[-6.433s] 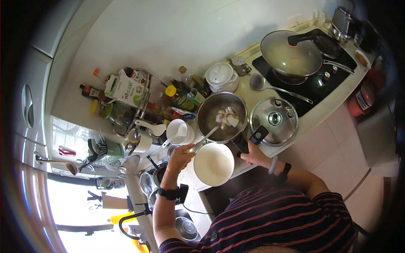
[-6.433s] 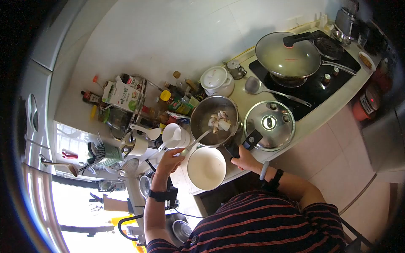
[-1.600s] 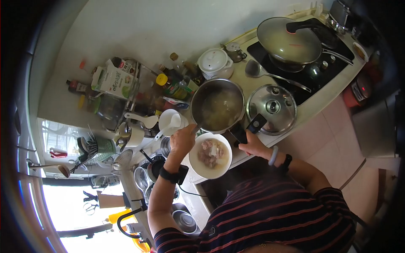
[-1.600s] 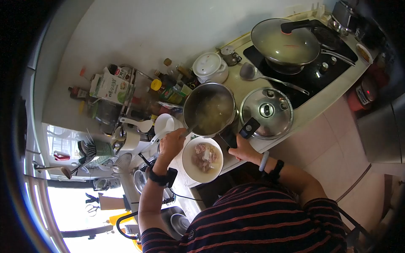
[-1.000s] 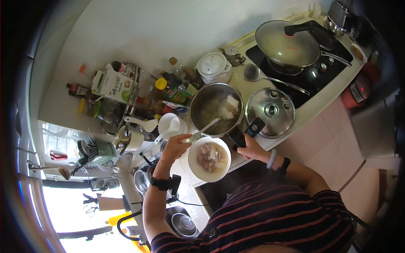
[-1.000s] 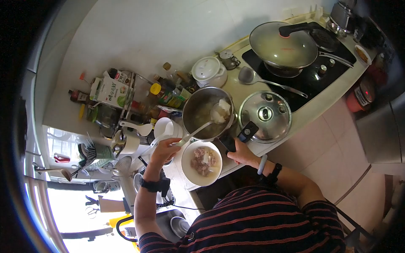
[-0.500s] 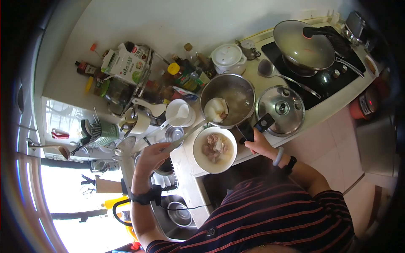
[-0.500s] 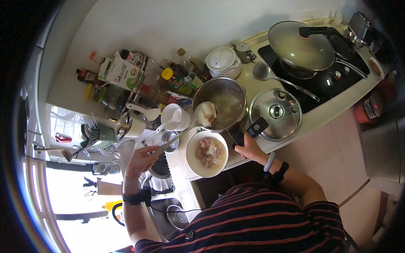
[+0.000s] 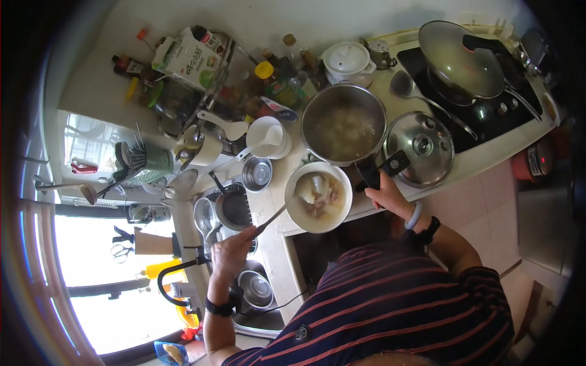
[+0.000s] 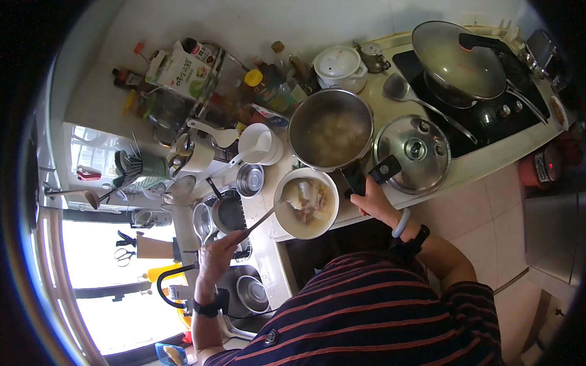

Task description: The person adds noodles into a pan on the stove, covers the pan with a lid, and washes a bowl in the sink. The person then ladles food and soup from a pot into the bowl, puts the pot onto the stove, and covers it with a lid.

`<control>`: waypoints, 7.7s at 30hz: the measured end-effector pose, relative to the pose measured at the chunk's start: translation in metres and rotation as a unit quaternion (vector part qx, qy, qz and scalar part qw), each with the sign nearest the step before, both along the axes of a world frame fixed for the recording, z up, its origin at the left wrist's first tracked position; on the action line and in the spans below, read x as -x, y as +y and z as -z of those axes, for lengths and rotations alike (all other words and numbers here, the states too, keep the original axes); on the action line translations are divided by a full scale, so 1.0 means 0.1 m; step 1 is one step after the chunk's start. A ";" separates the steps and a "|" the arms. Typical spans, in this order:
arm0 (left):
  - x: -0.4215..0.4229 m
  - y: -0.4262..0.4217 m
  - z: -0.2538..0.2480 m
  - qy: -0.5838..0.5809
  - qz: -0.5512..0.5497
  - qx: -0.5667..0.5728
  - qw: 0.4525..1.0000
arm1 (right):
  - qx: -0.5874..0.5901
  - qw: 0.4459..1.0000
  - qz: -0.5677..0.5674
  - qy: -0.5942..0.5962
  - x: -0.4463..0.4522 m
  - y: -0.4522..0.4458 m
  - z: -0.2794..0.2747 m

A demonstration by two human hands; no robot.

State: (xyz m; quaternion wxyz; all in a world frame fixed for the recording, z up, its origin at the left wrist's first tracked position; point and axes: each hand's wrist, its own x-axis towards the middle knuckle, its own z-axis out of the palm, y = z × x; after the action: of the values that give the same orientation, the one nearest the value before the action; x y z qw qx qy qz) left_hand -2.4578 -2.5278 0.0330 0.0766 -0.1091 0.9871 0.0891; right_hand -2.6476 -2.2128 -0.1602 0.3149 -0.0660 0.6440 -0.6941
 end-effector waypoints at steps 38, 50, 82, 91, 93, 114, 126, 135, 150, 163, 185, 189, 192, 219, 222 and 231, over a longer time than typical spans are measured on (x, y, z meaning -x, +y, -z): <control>2.14 0.22 0.69 -0.172 -0.026 -0.369 0.913 | -0.012 1.000 -0.003 0.005 -0.01 0.01 0.02; 1.97 0.04 0.37 -0.109 -0.072 -0.451 0.883 | -0.006 1.000 -0.007 0.006 0.00 0.02 -0.10; 0.00 0.02 -0.19 0.110 -0.041 0.063 0.991 | 0.198 0.915 -0.110 -0.335 0.31 0.05 0.06; 0.60 0.15 0.09 0.136 -0.130 -0.116 0.975 | 0.250 0.888 -0.137 -0.360 0.38 0.06 0.01; 0.74 0.20 0.12 0.157 -0.068 -0.074 0.982 | 0.259 0.887 -0.139 -0.357 0.39 0.07 -0.05; 0.83 0.43 0.37 0.228 0.074 0.142 0.960 | 0.071 0.952 -0.176 -0.240 0.23 0.51 -0.91; 0.96 0.64 0.28 0.116 0.012 0.017 0.993 | 0.068 0.946 -0.215 -0.235 0.34 0.60 -0.95; 0.87 0.70 0.22 0.018 -0.069 -0.155 0.985 | 0.048 0.937 -0.265 -0.223 0.44 0.67 -0.90; 0.80 0.61 -0.19 -0.051 -0.172 -0.366 0.913 | 0.033 0.948 -0.237 -0.210 0.27 0.63 -1.07; -0.06 0.30 -0.62 -0.027 -0.259 -0.337 0.905 | -0.004 0.945 -0.245 -0.215 0.31 0.72 -1.16; -0.65 0.44 0.24 0.099 -0.095 0.133 0.981 | -0.146 0.943 -0.284 -0.098 0.37 0.63 -1.47; -0.69 0.38 0.34 0.131 -0.103 0.114 0.979 | -0.190 0.939 -0.279 -0.063 0.35 0.59 -1.56; -0.70 0.36 0.41 0.143 -0.102 0.096 0.980 | -0.206 0.937 -0.280 -0.041 0.34 0.55 -1.61; -0.85 0.17 0.64 0.194 -0.142 0.022 0.970 | -0.266 0.924 -0.274 -0.022 0.22 0.30 -1.94; -0.87 0.13 0.66 0.221 -0.167 -0.032 0.960 | -0.262 0.931 -0.248 -0.061 0.27 0.32 -1.98; -0.93 0.12 0.59 0.190 -0.246 -0.112 0.944 | -0.229 0.934 -0.269 -0.050 0.25 0.28 -2.05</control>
State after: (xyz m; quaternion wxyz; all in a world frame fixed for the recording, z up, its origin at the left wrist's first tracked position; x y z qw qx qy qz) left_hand -2.3649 -2.5158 -0.0257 -0.1246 -0.3199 0.9096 0.2341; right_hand -2.6726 -2.1846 0.0453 0.5286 -0.1279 0.7270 -0.4192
